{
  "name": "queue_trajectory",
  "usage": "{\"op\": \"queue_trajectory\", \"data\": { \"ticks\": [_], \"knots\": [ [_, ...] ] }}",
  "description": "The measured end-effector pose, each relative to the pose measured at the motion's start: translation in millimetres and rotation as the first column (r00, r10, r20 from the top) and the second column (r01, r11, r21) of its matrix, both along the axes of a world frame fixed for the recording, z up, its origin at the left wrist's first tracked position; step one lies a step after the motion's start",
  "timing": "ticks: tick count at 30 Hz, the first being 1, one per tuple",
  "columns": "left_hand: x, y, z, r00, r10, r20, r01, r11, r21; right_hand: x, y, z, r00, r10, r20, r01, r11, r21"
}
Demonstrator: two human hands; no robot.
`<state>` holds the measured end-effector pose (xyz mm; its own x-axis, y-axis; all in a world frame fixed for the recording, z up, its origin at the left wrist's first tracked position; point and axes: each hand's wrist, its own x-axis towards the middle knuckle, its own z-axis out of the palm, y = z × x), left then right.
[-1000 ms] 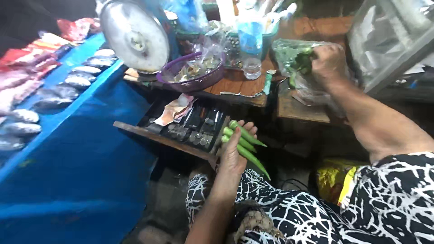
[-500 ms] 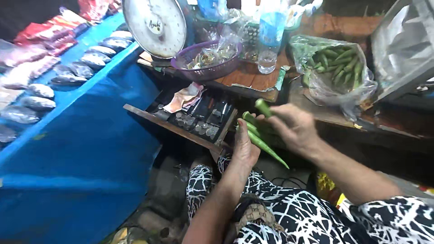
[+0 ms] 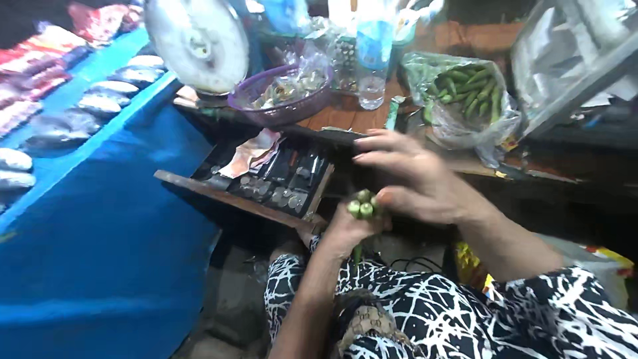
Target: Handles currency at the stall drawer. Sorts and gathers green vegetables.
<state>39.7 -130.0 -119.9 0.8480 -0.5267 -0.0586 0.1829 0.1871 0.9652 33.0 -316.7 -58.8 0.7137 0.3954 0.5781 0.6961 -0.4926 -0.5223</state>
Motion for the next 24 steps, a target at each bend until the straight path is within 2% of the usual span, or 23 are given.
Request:
{"op": "queue_trajectory", "data": {
  "ticks": [2, 4, 7, 9, 12, 15, 18, 20, 22, 24],
  "knots": [
    [-15.1, 4.9, 2.6, 0.996, -0.081, -0.048, 0.079, 0.996, -0.049, -2.2, 20.2, -25.4, 0.985, 0.155, -0.075, -0.154, 0.988, 0.023],
    [-20.4, 13.5, -4.2, 0.991, -0.103, -0.086, 0.103, 0.995, -0.002, -5.4, 31.4, -49.2, 0.954, 0.277, -0.113, -0.262, 0.957, 0.127],
    [-16.8, 1.6, -6.7, 0.984, -0.091, -0.155, 0.112, 0.985, 0.130, -10.8, 30.6, -62.3, 0.933, 0.293, -0.210, -0.209, 0.914, 0.347],
    [-15.8, -4.7, -6.6, 0.975, -0.077, -0.206, 0.101, 0.989, 0.108, -12.2, 28.0, -63.3, 0.930, 0.283, -0.234, -0.162, 0.888, 0.430],
    [-12.0, -8.4, -8.8, 0.970, -0.148, -0.192, 0.153, 0.988, 0.013, -12.0, 22.7, -58.8, 0.929, 0.276, -0.247, -0.120, 0.854, 0.506],
    [-11.9, -12.5, -8.6, 0.968, -0.207, -0.143, 0.214, 0.976, 0.035, -11.9, 17.0, -51.6, 0.933, 0.258, -0.250, -0.100, 0.856, 0.507],
    [-16.3, -18.2, -9.6, 0.974, -0.185, -0.131, 0.197, 0.976, 0.091, -10.5, 10.9, -51.5, 0.918, 0.289, -0.272, -0.143, 0.880, 0.453],
    [-16.8, -23.9, -8.7, 0.980, -0.141, -0.141, 0.159, 0.980, 0.124, -6.4, 1.2, -47.7, 0.884, 0.308, -0.352, -0.143, 0.895, 0.423],
    [-13.7, -27.3, -5.9, 0.990, -0.051, -0.129, 0.075, 0.979, 0.188, 1.4, -12.3, -38.8, 0.862, 0.220, -0.456, -0.008, 0.907, 0.422],
    [-8.7, -24.8, -6.5, 0.993, 0.075, -0.095, -0.057, 0.982, 0.179, 22.0, -35.9, -32.2, 0.886, -0.022, -0.463, 0.205, 0.915, 0.347]
  ]
}}
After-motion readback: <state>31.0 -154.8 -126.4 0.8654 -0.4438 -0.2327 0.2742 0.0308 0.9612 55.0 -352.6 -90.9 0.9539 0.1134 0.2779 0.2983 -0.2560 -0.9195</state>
